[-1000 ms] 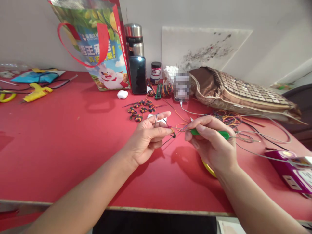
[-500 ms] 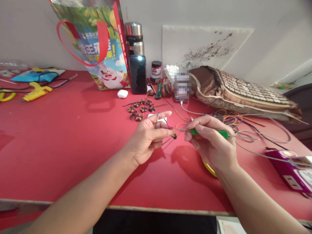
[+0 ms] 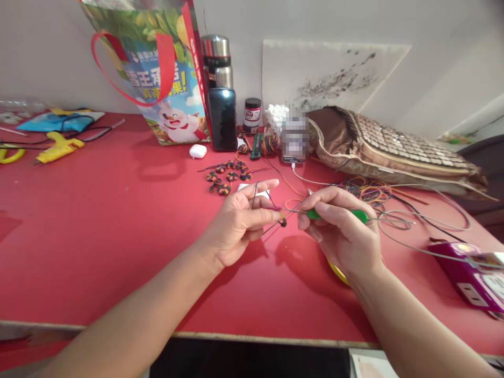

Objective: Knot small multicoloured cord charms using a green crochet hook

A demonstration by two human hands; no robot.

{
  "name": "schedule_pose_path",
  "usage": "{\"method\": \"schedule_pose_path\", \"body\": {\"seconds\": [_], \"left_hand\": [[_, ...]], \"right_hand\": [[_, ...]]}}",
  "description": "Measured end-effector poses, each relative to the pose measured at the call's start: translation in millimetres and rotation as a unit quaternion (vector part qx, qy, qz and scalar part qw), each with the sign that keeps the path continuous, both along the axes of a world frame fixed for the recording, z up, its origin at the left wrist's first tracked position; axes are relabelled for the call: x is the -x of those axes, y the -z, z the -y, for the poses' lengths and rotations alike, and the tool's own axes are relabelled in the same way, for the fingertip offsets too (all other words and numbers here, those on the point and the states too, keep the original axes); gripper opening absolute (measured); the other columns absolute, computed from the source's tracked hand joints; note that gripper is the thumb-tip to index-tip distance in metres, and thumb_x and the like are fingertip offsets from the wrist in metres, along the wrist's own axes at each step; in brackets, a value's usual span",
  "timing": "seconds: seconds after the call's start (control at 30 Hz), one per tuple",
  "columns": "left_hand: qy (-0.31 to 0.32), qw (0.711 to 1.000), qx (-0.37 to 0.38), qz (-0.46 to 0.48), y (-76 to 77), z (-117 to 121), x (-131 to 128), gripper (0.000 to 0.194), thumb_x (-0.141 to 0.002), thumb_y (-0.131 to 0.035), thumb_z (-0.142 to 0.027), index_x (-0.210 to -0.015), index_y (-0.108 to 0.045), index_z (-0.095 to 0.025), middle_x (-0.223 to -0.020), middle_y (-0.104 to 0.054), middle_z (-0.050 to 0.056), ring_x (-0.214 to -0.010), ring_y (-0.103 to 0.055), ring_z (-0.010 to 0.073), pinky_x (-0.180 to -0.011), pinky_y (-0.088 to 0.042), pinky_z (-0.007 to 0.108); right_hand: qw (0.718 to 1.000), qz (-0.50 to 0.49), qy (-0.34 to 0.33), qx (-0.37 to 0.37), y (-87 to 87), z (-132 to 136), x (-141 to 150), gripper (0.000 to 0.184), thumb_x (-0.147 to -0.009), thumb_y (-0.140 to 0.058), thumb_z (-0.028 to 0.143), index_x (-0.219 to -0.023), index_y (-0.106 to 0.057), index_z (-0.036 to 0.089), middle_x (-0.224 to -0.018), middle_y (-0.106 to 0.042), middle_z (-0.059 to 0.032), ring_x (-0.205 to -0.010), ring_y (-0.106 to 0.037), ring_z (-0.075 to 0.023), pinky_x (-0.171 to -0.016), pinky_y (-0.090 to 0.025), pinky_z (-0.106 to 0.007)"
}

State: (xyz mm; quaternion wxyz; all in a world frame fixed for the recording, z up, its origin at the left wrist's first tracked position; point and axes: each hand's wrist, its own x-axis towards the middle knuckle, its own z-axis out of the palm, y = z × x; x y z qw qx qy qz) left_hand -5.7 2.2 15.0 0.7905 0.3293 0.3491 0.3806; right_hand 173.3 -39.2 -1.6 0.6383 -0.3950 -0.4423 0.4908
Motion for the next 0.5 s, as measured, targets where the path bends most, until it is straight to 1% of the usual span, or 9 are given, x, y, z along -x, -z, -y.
{"method": "schedule_pose_path", "body": {"seconds": [0.1,0.17,0.2,0.27,0.37,0.43,0.5], "left_hand": [[-0.004,1.0,0.001,-0.004,-0.5,0.4,0.4,0.076,-0.058,-0.096,-0.01,-0.129,-0.068,-0.014,-0.073,-0.064,-0.006,-0.048,-0.035,0.0011,-0.044,-0.016,0.02],[-0.01,1.0,-0.004,-0.005,-0.5,0.9,0.7,0.086,-0.06,-0.095,-0.009,-0.139,-0.064,-0.016,-0.074,-0.065,-0.006,-0.049,-0.037,0.0019,-0.044,-0.018,0.02],[-0.013,1.0,-0.01,-0.006,-0.3,1.1,0.7,0.092,-0.061,-0.093,-0.009,-0.147,-0.06,-0.019,-0.074,-0.065,-0.006,-0.049,-0.038,0.0023,-0.044,-0.018,0.019],[-0.02,0.999,-0.024,-0.008,0.0,1.7,0.5,0.108,-0.063,-0.091,-0.008,-0.161,-0.047,-0.024,-0.074,-0.066,-0.006,-0.049,-0.04,0.0033,-0.044,-0.02,0.019],[-0.034,0.999,-0.038,-0.018,-0.7,2.6,0.1,0.127,-0.063,-0.09,-0.007,-0.171,-0.028,-0.029,-0.075,-0.065,-0.006,-0.052,-0.046,0.0055,-0.045,-0.022,0.018],[-0.04,0.998,-0.045,-0.023,-2.2,3.3,0.0,0.132,-0.064,-0.09,-0.007,-0.173,-0.02,-0.031,-0.076,-0.066,-0.006,-0.056,-0.052,0.0076,-0.045,-0.025,0.018],[-0.045,0.997,-0.055,-0.026,-3.7,3.8,0.1,0.132,-0.065,-0.09,-0.008,-0.173,-0.019,-0.034,-0.077,-0.067,-0.005,-0.062,-0.06,0.0104,-0.048,-0.031,0.017]], "right_hand": [[1.0,0.006,-0.004,0.003,1.3,0.2,2.3,0.009,-0.086,-0.071,0.023,-0.079,-0.076,0.021,-0.061,-0.072,-0.0042,-0.054,-0.063,-0.0167,-0.042,-0.039,-0.025],[1.0,0.007,-0.008,0.001,3.7,0.1,4.9,0.008,-0.088,-0.073,0.026,-0.082,-0.075,0.021,-0.065,-0.072,-0.004,-0.055,-0.063,-0.0165,-0.044,-0.042,-0.026],[1.0,0.006,-0.013,-0.004,5.7,0.1,6.0,0.008,-0.089,-0.074,0.028,-0.084,-0.075,0.021,-0.067,-0.073,-0.004,-0.055,-0.062,-0.016,-0.045,-0.043,-0.027],[0.999,0.006,-0.028,-0.017,11.2,0.2,7.3,0.009,-0.091,-0.075,0.03,-0.09,-0.076,0.021,-0.071,-0.074,-0.0038,-0.056,-0.061,-0.0151,-0.049,-0.046,-0.028],[0.998,0.031,-0.052,-0.036,21.0,0.1,5.8,0.011,-0.097,-0.073,0.031,-0.101,-0.078,0.022,-0.078,-0.075,-0.0028,-0.061,-0.062,-0.0148,-0.056,-0.05,-0.029],[0.997,0.039,-0.046,-0.042,26.1,-0.3,3.9,0.013,-0.1,-0.072,0.033,-0.106,-0.079,0.024,-0.08,-0.075,-0.0022,-0.065,-0.064,-0.0149,-0.058,-0.05,-0.029],[0.998,0.042,-0.035,-0.041,29.1,-1.0,2.8,0.015,-0.1,-0.073,0.035,-0.106,-0.079,0.023,-0.08,-0.074,-0.0023,-0.065,-0.063,-0.0149,-0.059,-0.05,-0.029]]}}
